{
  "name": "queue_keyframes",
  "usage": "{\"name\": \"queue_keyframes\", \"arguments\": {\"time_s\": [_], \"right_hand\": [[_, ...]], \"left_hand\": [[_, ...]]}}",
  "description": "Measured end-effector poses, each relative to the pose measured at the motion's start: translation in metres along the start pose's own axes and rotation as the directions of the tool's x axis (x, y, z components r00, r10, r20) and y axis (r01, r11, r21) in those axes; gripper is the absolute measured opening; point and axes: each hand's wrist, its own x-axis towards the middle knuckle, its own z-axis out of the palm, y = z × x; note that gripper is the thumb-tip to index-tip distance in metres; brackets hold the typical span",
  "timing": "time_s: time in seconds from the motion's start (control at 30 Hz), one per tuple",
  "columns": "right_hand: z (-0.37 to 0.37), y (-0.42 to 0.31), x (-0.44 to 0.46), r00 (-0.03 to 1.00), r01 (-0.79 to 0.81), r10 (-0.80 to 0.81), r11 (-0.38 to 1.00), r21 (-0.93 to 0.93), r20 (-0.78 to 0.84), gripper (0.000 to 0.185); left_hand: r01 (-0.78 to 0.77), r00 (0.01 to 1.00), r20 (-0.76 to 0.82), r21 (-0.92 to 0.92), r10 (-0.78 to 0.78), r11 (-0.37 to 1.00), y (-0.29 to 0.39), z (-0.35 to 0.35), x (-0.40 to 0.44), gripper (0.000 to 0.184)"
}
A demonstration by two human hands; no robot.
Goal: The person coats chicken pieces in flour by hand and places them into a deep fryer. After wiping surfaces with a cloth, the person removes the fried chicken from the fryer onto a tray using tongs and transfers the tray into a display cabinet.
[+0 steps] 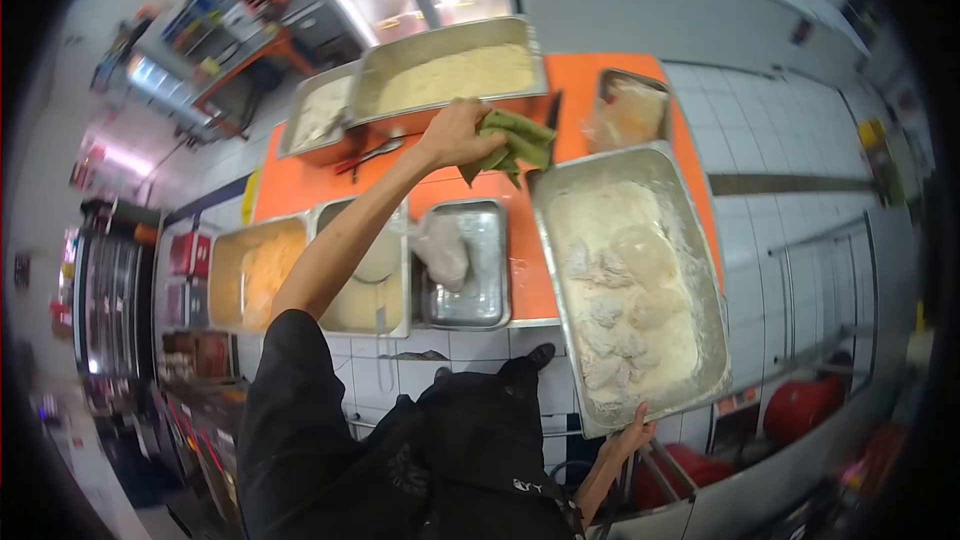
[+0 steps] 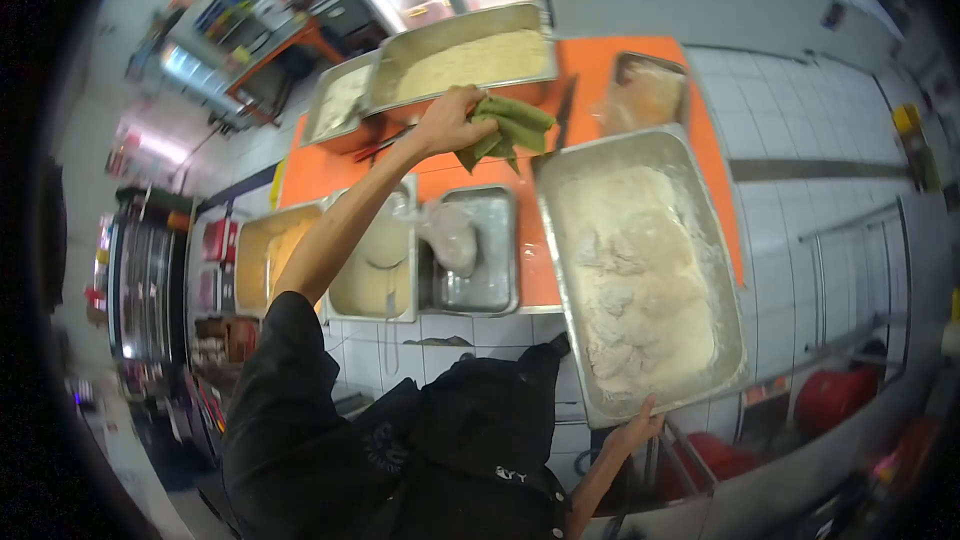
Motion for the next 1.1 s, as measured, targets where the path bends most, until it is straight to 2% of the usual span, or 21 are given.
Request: {"name": "queue_keyframes", "arguments": {"time_s": [0.07,0.1,0.13,0.17,0.2,0.23,0.3,0.33,0.37,0.4,0.43,0.5,0.57,0.67,0.73,0.77,0.8,0.87,0.9,1.0,1.1], "right_hand": [[-0.023,0.012,0.007,0.993,-0.032,0.038,0.998,-0.051,0.112,0.035],[-0.04,0.014,0.016,0.983,-0.052,0.068,0.994,-0.099,0.173,0.036],[-0.058,0.007,0.027,0.992,0.063,0.006,0.839,-0.54,0.125,0.038],[-0.068,0.0,0.034,0.989,0.148,-0.088,0.488,-0.86,0.12,0.041],[-0.066,-0.007,0.032,0.895,0.32,-0.407,0.306,-0.897,0.181,0.043],[-0.054,-0.026,0.026,0.691,0.441,-0.668,0.086,-0.893,0.277,0.046],[0.048,-0.078,-0.056,0.689,0.665,-0.615,0.326,-0.672,0.384,0.066],[0.101,-0.091,-0.114,0.623,0.776,-0.507,0.495,-0.39,0.596,0.069],[0.147,-0.093,-0.172,0.476,0.734,-0.404,0.672,-0.1,0.781,0.071],[0.179,-0.083,-0.216,0.197,0.63,-0.41,0.749,0.205,0.891,0.069],[0.202,-0.072,-0.25,0.029,0.538,-0.355,0.793,0.285,0.934,0.067],[0.231,-0.046,-0.305,-0.181,0.456,-0.18,0.856,0.245,0.967,0.064],[0.256,-0.009,-0.352,-0.343,0.435,-0.005,0.885,0.164,0.939,0.06],[0.284,0.049,-0.417,-0.489,0.479,0.248,0.878,0.02,0.836,0.055],[0.292,0.088,-0.456,-0.534,0.515,0.374,0.855,-0.06,0.758,0.052],[0.295,0.109,-0.475,-0.551,0.528,0.42,0.845,-0.089,0.721,0.051],[0.299,0.129,-0.493,-0.565,0.544,0.463,0.832,-0.114,0.683,0.049],[0.306,0.168,-0.528,-0.588,0.572,0.536,0.805,-0.158,0.606,0.046],[0.31,0.19,-0.547,-0.599,0.58,0.565,0.795,-0.179,0.567,0.045],[0.324,0.258,-0.606,-0.627,0.601,0.633,0.764,-0.236,0.453,0.041],[0.341,0.338,-0.672,-0.652,0.618,0.684,0.729,-0.293,0.325,0.037]], "left_hand": [[-0.118,0.958,-0.279,-0.159,0.07,0.98,0.016,-0.052,-0.058,0.036],[-0.121,0.957,-0.285,-0.201,0.06,0.972,0.029,-0.078,-0.091,0.032],[-0.104,0.95,-0.311,-0.193,0.04,0.976,0.037,-0.097,-0.122,0.032],[-0.146,0.917,-0.392,-0.171,0.068,0.974,0.041,-0.112,-0.157,0.035],[-0.177,0.878,-0.47,-0.145,0.09,0.974,0.039,-0.121,-0.187,0.041],[-0.217,0.87,-0.492,-0.336,0.026,0.917,0.045,-0.125,-0.213,0.045],[-0.141,0.888,-0.425,-0.617,-0.177,0.774,0.064,-0.13,-0.268,0.051],[-0.203,0.838,-0.515,-0.603,-0.181,0.772,0.07,-0.127,-0.289,0.053],[-0.267,0.789,-0.593,-0.568,-0.161,0.779,0.069,-0.113,-0.306,0.058],[-0.135,0.745,-0.625,-0.487,-0.235,0.863,0.072,-0.094,-0.324,0.063],[-0.16,0.759,-0.618,-0.482,-0.205,0.861,0.07,-0.092,-0.344,0.073],[-0.22,0.76,-0.574,-0.669,-0.305,0.71,0.065,-0.096,-0.393,0.088],[-0.239,0.662,-0.622,-0.703,-0.417,0.669,0.041,-0.111,-0.443,0.088],[-0.314,0.599,-0.63,-0.753,-0.494,0.578,0.003,-0.127,-0.503,0.094],[-0.1,0.296,-0.798,-0.573,-0.525,0.814,-0.024,-0.112,-0.52,0.093],[-0.073,0.198,-0.822,-0.556,-0.534,0.828,-0.036,-0.121,-0.541,0.097],[-0.059,0.172,-0.819,-0.563,-0.547,0.824,-0.053,-0.125,-0.565,0.097],[0.223,0.174,-0.807,-0.526,-0.564,0.821,-0.088,-0.128,-0.609,0.103],[0.329,0.093,-0.84,-0.481,-0.535,0.813,-0.103,-0.132,-0.625,0.102],[0.638,0.136,-0.745,-0.438,-0.652,0.634,-0.165,-0.13,-0.682,0.1],[0.653,0.351,-0.438,-0.519,-0.828,0.552,-0.233,-0.128,-0.748,0.093]]}}
